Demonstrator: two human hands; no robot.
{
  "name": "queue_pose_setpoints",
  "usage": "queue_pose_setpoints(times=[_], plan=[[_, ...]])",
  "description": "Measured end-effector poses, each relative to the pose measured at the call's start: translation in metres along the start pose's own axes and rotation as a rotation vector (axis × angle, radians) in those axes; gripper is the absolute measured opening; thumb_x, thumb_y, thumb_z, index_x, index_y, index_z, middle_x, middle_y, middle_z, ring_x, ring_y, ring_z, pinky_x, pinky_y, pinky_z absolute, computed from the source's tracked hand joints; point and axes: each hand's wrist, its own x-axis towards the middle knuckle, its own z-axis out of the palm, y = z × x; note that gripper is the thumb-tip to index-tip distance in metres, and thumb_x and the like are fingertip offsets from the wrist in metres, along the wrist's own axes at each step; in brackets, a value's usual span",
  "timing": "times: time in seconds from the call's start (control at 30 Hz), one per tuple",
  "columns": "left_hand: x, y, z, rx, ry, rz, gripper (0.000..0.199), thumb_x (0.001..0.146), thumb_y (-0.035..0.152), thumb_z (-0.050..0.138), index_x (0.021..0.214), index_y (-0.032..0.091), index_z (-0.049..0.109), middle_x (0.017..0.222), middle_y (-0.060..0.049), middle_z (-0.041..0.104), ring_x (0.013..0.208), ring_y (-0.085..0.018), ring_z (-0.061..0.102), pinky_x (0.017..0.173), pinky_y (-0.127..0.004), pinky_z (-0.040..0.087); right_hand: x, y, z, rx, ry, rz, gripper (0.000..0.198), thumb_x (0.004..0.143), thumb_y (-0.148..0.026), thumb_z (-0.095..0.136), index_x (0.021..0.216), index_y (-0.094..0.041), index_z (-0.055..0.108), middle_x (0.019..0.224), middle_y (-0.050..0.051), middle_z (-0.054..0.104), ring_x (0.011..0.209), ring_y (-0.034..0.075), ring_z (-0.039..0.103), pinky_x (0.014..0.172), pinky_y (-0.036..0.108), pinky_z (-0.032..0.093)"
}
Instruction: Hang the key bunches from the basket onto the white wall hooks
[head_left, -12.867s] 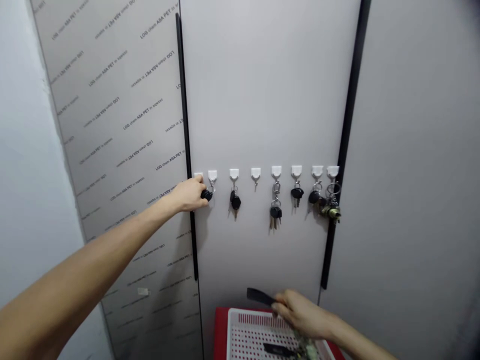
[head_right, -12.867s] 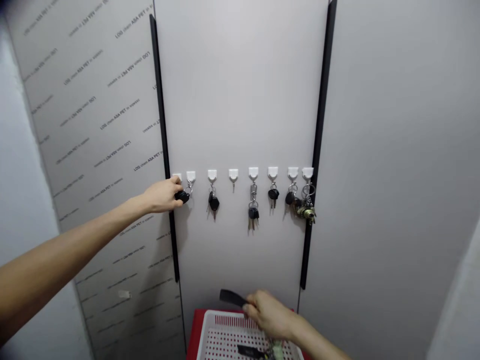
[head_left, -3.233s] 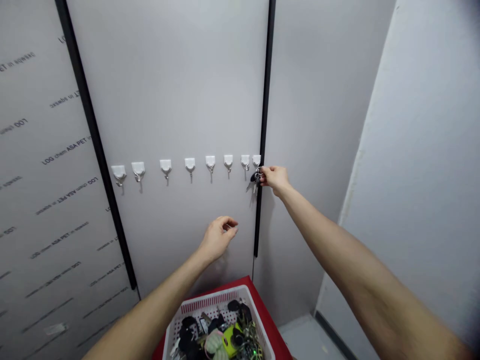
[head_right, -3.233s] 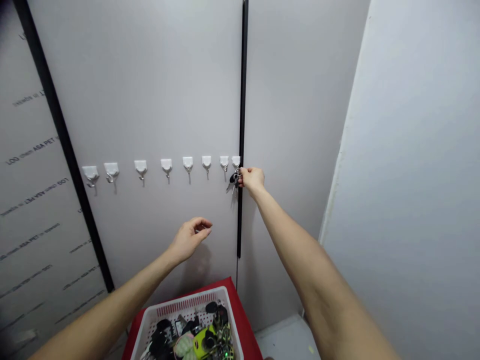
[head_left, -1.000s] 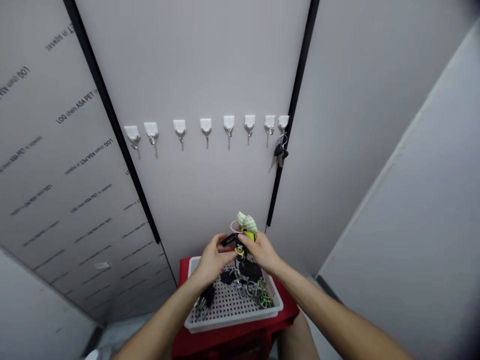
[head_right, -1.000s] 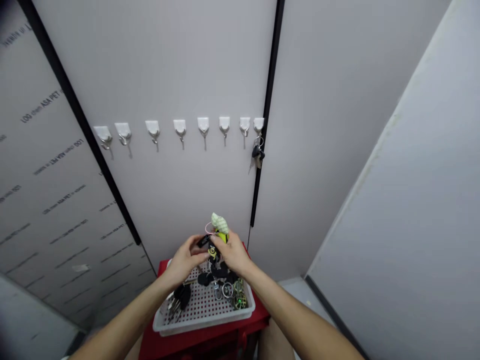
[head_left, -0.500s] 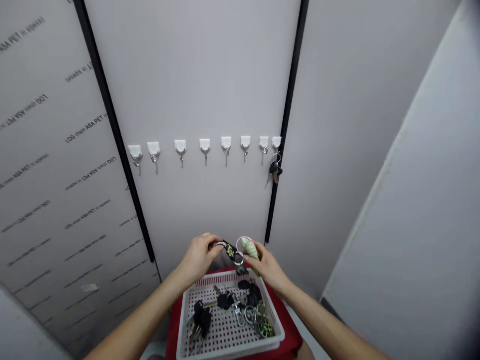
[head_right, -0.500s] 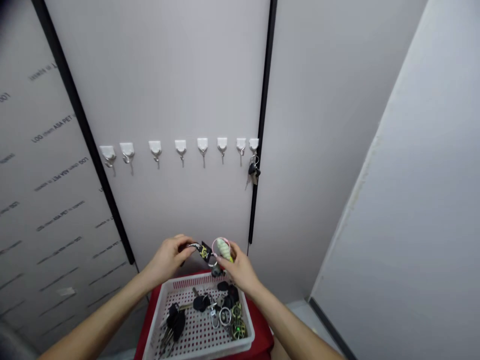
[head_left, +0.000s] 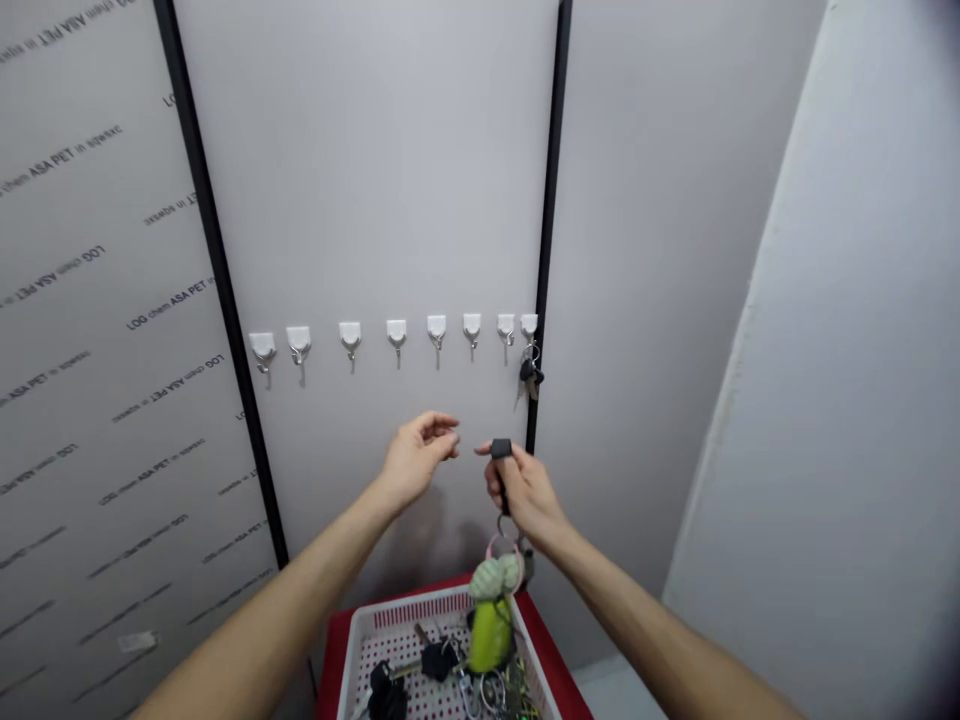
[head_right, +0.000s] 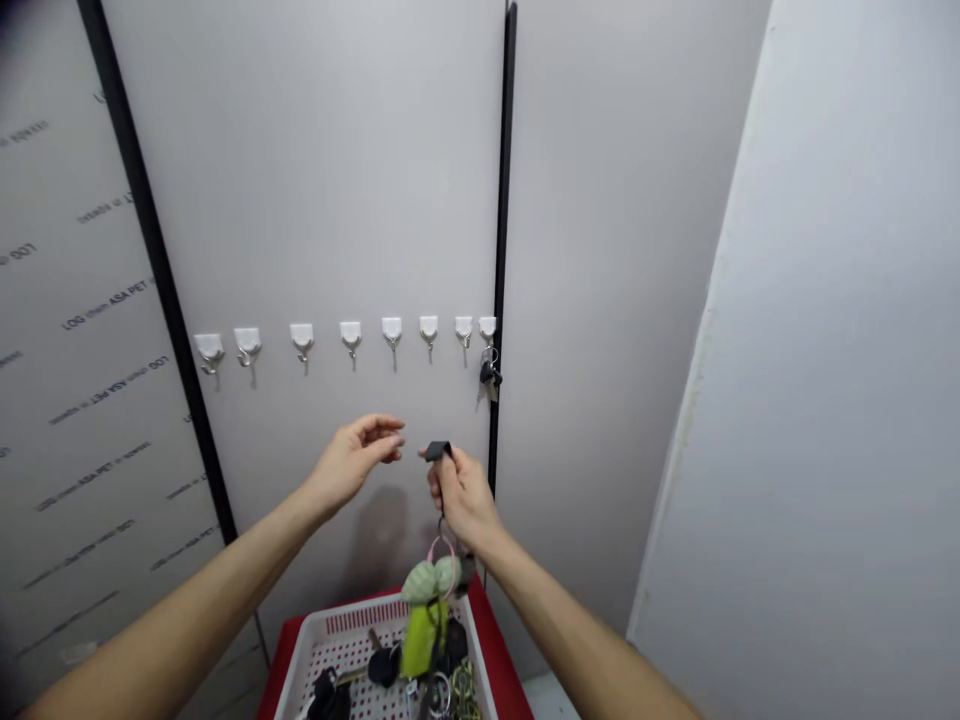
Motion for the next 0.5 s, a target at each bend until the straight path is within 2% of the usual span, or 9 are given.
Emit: queue_pose_setpoints(times=[0.1,0.27,0.37,0.5], plan=[[-0.007,-0.005,-0.004,-0.027,0.011,-0.103,0.018,0.057,0.021,0.047,0.074,0.014,0.049,0.058,0.003,0.049,0.052,-0.007,0.047,0.055,-0.022,0.037,0.029,-0.022,-0.015,-0.194,0.172,-0.118,0.035,0.072,-0.043,0.027,0.07,-0.015,0.047,0.044,-0.005,0.034,0.036,0.005,0.031,0.035,0.017,0.024],[-0.028,-0.039,-0.001,-0.028,-0.084,-0.241,0.013,0.057,0.017,0.047,0.069,0.012,0.049,0.052,0.005,0.046,0.047,-0.005,0.044,0.049,-0.019,0.034,0.077,-0.048,-0.046,-0.636,0.547,-0.24,0.039,0.071,-0.042,0.026,0.058,-0.014,0.05,0.046,-0.001,0.043,0.043,0.009,0.038,0.042,0.019,0.026],[-0.034,-0.053,0.002,-0.033,-0.109,-0.271,0.011,0.057,0.015,0.046,0.068,0.012,0.048,0.051,0.005,0.045,0.045,-0.005,0.042,0.048,-0.019,0.033,0.095,-0.052,-0.054,-0.85,0.615,-0.19,0.04,0.071,-0.042,0.026,0.057,-0.015,0.052,0.049,0.002,0.049,0.048,0.011,0.042,0.045,0.02,0.026],[-0.034,-0.056,0.005,-0.021,-0.119,-0.243,0.01,0.058,0.015,0.045,0.067,0.012,0.048,0.05,0.005,0.044,0.046,-0.006,0.042,0.047,-0.019,0.033,0.105,-0.05,-0.048,-1.037,0.577,-0.108,0.039,0.071,-0.039,0.027,0.059,-0.016,0.056,0.053,0.005,0.052,0.05,0.013,0.044,0.046,0.022,0.026]])
